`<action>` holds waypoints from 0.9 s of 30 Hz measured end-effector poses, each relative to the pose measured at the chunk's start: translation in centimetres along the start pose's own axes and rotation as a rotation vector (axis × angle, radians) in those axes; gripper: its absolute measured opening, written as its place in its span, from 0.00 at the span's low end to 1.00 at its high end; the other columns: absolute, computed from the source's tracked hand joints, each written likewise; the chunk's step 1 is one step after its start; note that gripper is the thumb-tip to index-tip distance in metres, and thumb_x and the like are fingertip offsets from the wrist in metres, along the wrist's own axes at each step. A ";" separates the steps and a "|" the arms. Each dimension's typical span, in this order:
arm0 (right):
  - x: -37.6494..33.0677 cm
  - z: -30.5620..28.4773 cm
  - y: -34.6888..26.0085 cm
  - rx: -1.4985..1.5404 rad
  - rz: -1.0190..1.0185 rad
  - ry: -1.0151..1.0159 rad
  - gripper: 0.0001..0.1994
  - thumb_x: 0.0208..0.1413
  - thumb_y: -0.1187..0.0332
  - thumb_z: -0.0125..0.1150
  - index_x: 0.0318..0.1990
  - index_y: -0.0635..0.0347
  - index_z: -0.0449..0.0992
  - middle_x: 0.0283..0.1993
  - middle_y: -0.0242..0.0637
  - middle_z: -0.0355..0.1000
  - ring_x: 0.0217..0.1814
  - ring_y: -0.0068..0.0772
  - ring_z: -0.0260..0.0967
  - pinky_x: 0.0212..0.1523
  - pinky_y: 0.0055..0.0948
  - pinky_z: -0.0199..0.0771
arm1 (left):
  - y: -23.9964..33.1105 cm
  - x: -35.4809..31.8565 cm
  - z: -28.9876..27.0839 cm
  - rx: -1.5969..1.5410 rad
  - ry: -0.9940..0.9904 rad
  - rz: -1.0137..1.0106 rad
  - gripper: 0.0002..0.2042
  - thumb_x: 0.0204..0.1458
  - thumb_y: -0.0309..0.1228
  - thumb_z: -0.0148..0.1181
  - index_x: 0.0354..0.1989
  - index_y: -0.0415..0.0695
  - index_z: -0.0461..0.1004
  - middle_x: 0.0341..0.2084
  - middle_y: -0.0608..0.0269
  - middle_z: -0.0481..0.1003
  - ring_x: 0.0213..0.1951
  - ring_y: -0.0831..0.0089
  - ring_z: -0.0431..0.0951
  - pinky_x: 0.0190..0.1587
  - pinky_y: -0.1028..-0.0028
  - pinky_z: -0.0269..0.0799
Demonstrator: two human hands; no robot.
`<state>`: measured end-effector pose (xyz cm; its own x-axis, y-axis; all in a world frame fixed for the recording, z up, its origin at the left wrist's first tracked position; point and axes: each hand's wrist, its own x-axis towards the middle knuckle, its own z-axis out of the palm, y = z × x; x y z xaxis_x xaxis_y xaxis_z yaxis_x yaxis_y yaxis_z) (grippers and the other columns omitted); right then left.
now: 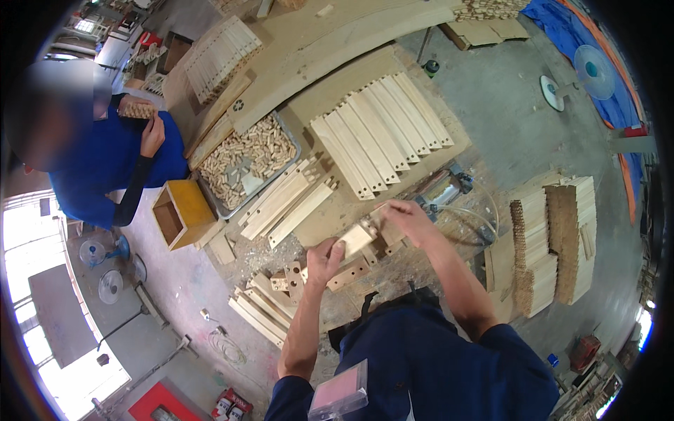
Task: The person picks up small wooden pieces from a table, aligns them with other pieces, and inserts them into slots to form larger assemblies. The person then stacks the completed assemblies on a nearby pile.
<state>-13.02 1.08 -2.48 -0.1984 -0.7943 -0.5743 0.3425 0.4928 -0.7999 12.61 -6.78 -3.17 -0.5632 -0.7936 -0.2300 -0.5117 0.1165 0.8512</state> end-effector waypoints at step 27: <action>25.7 -10.4 -11.1 -1.136 -0.027 0.226 0.45 0.47 0.42 0.69 0.68 0.60 0.63 0.59 0.56 0.70 0.60 0.49 0.70 0.58 0.40 0.71 | -8.7 9.5 -2.9 0.813 0.147 0.009 0.29 0.45 0.28 0.61 0.59 0.36 0.66 0.54 0.45 0.66 0.57 0.48 0.66 0.61 0.52 0.61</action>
<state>-31.45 -21.11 -10.17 -0.3920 -0.7841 -0.4811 -0.6637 0.6032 -0.4424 13.62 -17.04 -11.38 -0.5080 -0.8539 -0.1127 -0.8490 0.4744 0.2327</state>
